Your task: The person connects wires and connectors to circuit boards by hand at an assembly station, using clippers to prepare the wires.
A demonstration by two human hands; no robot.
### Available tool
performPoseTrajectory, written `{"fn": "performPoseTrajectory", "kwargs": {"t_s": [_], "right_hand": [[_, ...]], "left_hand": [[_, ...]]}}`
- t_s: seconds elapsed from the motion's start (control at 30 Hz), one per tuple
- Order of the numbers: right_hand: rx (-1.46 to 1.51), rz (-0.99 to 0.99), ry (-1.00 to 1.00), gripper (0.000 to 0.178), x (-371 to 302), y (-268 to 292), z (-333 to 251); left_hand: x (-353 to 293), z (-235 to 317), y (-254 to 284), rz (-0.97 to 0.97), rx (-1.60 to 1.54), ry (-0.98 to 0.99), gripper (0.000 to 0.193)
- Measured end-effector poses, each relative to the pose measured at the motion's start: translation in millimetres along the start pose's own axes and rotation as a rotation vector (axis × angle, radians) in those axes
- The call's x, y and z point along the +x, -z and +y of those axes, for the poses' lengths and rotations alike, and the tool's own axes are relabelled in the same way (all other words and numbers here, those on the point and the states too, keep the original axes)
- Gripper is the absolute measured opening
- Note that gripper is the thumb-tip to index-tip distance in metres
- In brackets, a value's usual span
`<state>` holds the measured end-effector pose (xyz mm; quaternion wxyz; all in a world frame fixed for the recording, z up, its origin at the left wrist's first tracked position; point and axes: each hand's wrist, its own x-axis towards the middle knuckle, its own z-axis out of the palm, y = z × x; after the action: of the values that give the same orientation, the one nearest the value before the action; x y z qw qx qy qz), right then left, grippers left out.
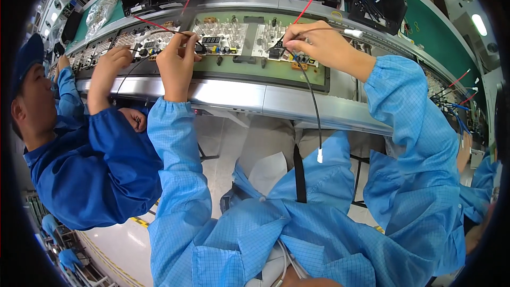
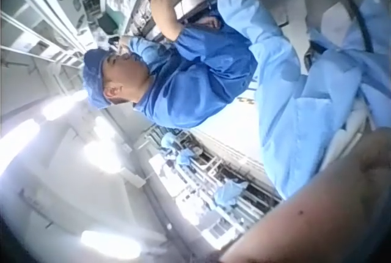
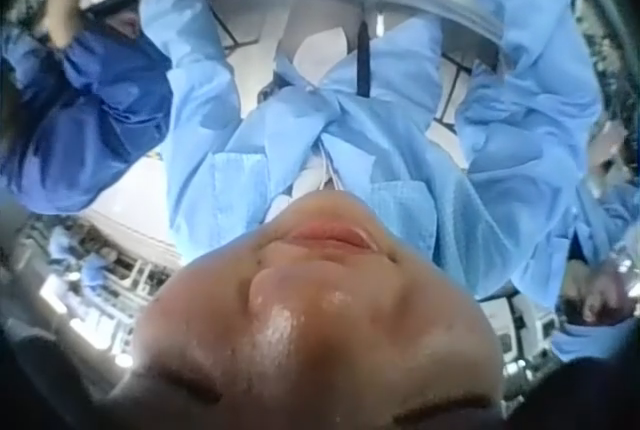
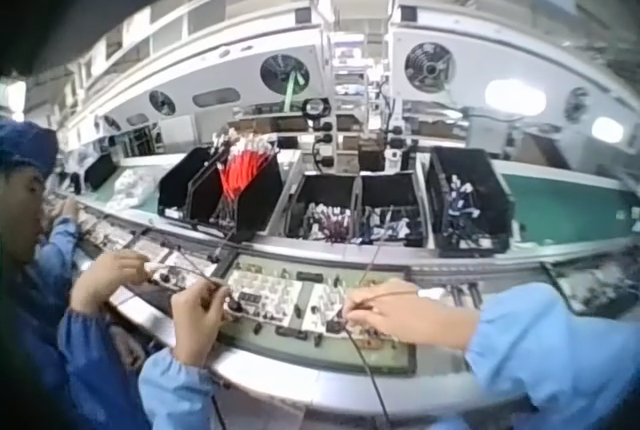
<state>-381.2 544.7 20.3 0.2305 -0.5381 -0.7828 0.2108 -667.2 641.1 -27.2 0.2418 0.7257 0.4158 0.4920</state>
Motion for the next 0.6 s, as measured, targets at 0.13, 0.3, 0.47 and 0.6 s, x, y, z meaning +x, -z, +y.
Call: {"fn": "performPoseTrajectory", "kwargs": {"t_s": [0.13, 0.3, 0.47, 0.6], "right_hand": [[-0.036, 0.027, -0.015, 0.016, 5, -5, 6], [-0.058, 0.097, 0.017, 0.016, 4, -5, 12], [-0.118, 0.051, 0.001, 0.016, 9, -5, -4], [-0.372, 0.095, 0.055, 0.017, 10, -11, -6]], "left_hand": [[1, -3, 2, 0.013, -0.103, 0.029, 0.011], [3, -7, -4, -0.043, -0.137, 0.046, 0.013], [-2, -9, 0, -0.023, -0.148, 0.066, 0.011], [-9, 2, -4, -0.012, -0.092, 0.082, 0.013]]}}
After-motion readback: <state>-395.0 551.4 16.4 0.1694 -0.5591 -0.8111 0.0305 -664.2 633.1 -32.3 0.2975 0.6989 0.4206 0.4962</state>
